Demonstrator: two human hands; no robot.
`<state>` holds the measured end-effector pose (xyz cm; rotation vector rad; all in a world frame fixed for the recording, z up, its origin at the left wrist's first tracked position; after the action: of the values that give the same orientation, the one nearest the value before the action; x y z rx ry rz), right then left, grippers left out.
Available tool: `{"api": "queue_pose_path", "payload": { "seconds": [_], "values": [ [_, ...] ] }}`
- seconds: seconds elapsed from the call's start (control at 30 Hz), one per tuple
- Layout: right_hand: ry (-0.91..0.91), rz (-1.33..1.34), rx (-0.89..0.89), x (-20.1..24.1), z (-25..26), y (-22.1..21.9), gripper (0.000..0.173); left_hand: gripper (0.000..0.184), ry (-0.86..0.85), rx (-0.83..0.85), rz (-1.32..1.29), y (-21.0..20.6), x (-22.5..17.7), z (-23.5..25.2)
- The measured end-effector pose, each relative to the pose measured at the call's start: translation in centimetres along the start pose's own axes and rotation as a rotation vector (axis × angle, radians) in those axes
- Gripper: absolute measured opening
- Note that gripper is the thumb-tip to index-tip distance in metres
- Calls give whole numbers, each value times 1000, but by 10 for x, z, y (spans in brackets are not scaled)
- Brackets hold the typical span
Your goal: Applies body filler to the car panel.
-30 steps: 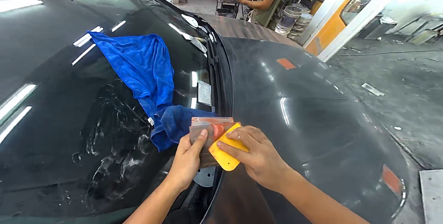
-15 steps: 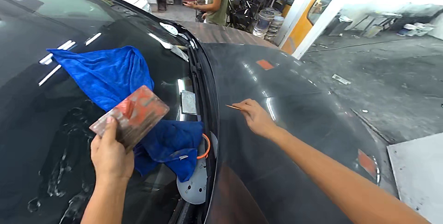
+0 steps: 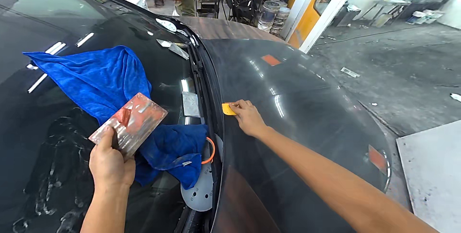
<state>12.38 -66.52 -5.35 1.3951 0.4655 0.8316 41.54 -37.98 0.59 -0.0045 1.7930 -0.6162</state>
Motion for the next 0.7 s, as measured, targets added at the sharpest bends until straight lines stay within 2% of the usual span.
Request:
{"api": "queue_pose_path", "payload": {
  "seconds": [0.1, 0.2, 0.43, 0.7],
  "values": [
    [28, 21, 34, -2, -8, 14, 40, 36, 2, 0, -16, 0, -2, 1],
    [22, 50, -26, -15, 2, 28, 36, 37, 5, 5, -31, 0, -2, 1],
    [-8, 45, 16, -9, 23, 17, 35, 35, 6, 9, -39, 1, -1, -1],
    [44, 58, -15, 20, -27, 12, 33, 34, 16, 30, -86, 1, -4, -3]
  ]
}}
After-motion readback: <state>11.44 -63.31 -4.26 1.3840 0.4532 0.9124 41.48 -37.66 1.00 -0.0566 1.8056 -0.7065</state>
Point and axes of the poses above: each hand's wrist, its own z-axis towards the middle knuckle, its own y-axis out of the back of the hand, x = y × z, the point moved 4 cm from there along z, towards the middle knuckle
